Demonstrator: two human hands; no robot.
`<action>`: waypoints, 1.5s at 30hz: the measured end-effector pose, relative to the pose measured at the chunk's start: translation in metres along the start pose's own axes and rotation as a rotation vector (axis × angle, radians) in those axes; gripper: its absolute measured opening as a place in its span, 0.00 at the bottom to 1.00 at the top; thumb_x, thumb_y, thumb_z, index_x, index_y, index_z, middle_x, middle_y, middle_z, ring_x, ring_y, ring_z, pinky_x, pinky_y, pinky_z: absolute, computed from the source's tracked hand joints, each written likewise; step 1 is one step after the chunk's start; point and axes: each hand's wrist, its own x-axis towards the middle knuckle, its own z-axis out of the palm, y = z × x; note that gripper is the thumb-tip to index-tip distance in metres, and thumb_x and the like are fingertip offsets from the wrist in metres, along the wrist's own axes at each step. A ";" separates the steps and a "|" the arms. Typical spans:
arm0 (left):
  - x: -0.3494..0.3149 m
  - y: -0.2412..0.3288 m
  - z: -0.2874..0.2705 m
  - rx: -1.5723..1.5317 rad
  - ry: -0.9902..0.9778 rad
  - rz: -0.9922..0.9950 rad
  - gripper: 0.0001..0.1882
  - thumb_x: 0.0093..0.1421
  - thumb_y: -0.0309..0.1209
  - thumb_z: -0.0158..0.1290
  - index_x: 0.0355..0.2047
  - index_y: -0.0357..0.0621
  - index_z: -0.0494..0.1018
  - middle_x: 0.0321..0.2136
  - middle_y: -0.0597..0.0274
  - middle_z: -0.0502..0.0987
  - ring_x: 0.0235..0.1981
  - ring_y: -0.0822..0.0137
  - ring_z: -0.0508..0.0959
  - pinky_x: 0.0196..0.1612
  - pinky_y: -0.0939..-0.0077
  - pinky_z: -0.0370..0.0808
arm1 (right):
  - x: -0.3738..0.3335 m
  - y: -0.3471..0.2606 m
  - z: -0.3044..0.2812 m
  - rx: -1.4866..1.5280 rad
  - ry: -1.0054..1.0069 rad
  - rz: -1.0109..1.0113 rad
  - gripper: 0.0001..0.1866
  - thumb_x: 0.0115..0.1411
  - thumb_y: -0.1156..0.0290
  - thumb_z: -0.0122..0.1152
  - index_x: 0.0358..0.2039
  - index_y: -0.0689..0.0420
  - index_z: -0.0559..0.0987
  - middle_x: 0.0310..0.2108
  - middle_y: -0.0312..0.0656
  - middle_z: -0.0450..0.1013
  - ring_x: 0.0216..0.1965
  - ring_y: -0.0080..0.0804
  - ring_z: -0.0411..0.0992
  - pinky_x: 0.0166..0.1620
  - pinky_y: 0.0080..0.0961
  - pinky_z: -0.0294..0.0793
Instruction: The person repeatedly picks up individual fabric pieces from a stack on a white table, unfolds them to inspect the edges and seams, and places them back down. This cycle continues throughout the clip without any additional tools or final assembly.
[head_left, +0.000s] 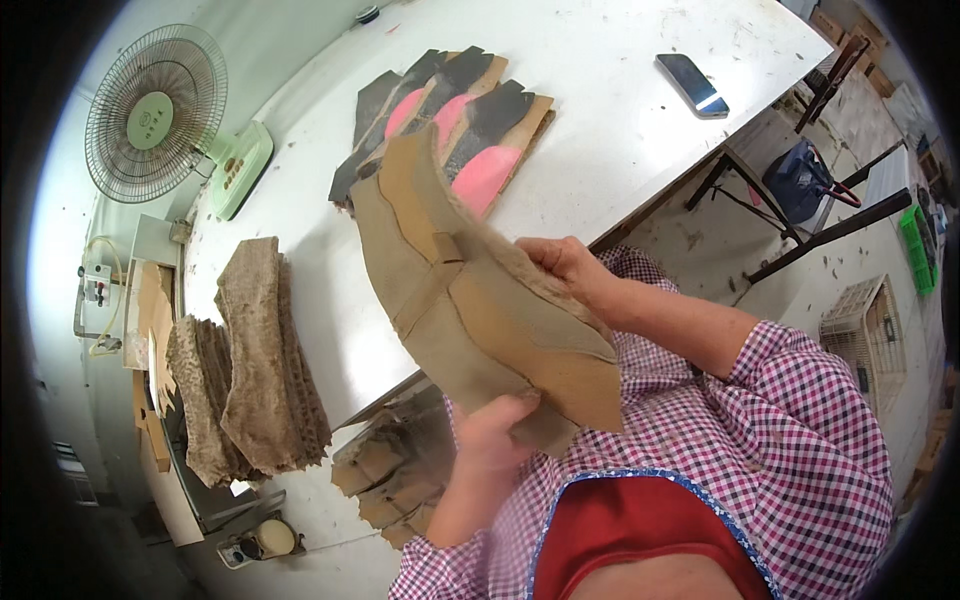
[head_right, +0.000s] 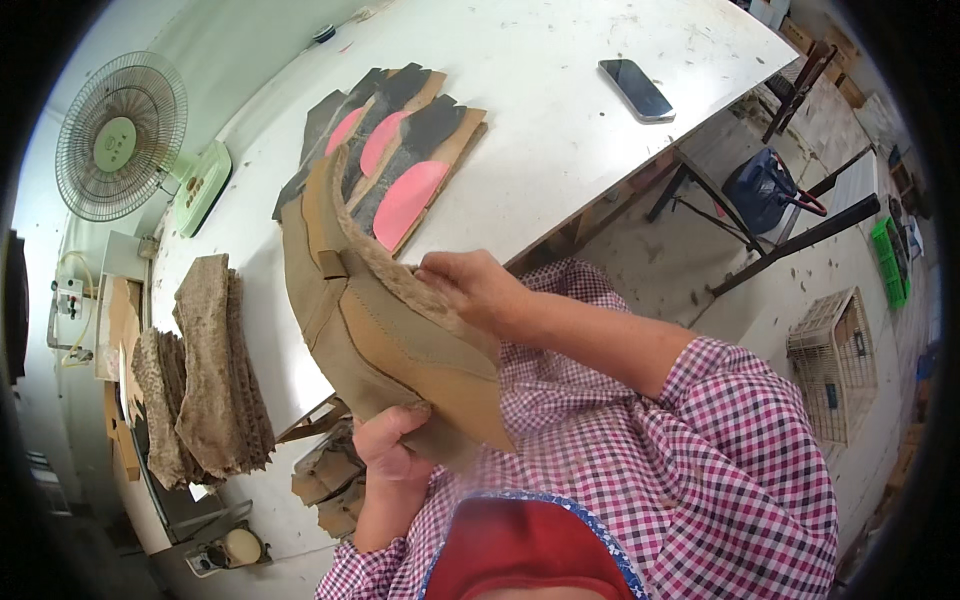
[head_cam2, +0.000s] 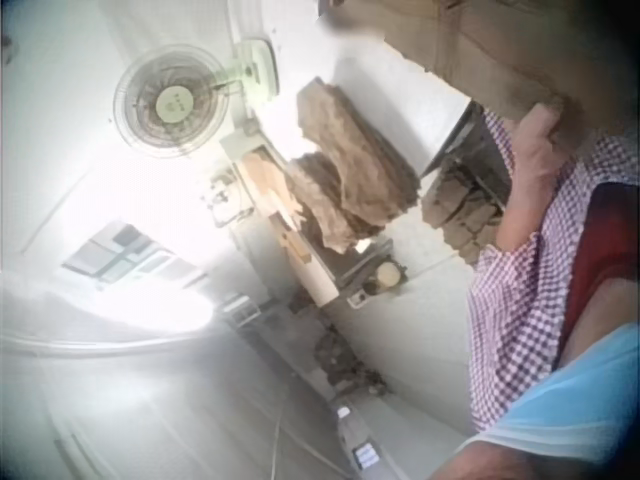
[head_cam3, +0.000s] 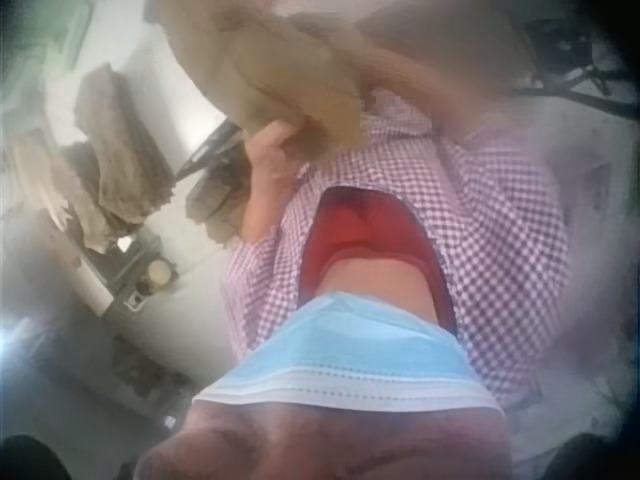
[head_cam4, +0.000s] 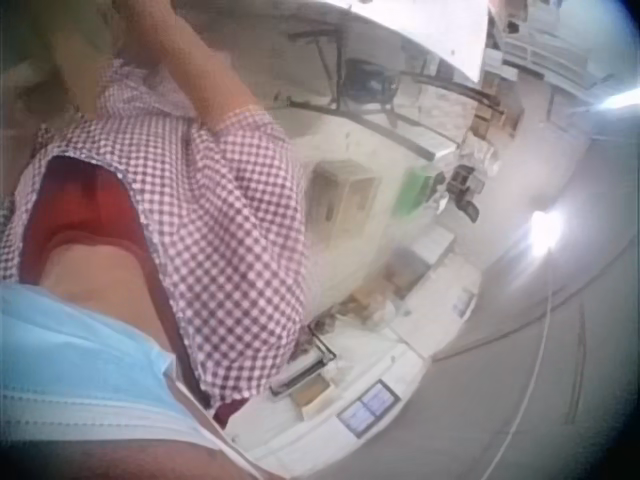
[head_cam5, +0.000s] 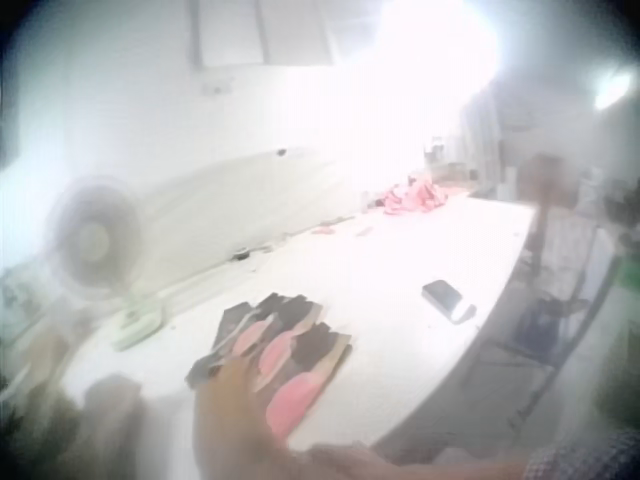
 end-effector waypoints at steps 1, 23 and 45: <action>-0.001 0.002 0.002 0.002 0.026 0.009 0.33 0.42 0.19 0.44 0.55 0.29 0.64 0.47 0.46 0.73 0.49 0.50 0.75 0.53 0.59 0.74 | 0.004 0.002 -0.002 -0.030 0.000 0.066 0.09 0.63 0.69 0.55 0.35 0.62 0.76 0.25 0.55 0.72 0.24 0.40 0.69 0.33 0.31 0.71; 0.016 -0.016 -0.024 0.406 -0.011 0.177 0.30 0.46 0.14 0.41 0.55 0.30 0.63 0.49 0.49 0.71 0.47 0.57 0.74 0.51 0.64 0.73 | -0.038 -0.101 -0.042 -0.561 -0.022 -0.221 0.12 0.50 0.73 0.69 0.34 0.62 0.78 0.32 0.45 0.75 0.32 0.39 0.75 0.34 0.30 0.76; 0.025 -0.007 -0.016 -0.034 0.018 0.035 0.29 0.55 0.25 0.55 0.58 0.35 0.62 0.52 0.52 0.71 0.51 0.58 0.73 0.54 0.64 0.70 | -0.047 -0.104 -0.041 -0.245 -0.223 -0.031 0.06 0.56 0.77 0.61 0.32 0.63 0.73 0.21 0.46 0.72 0.19 0.35 0.72 0.23 0.28 0.69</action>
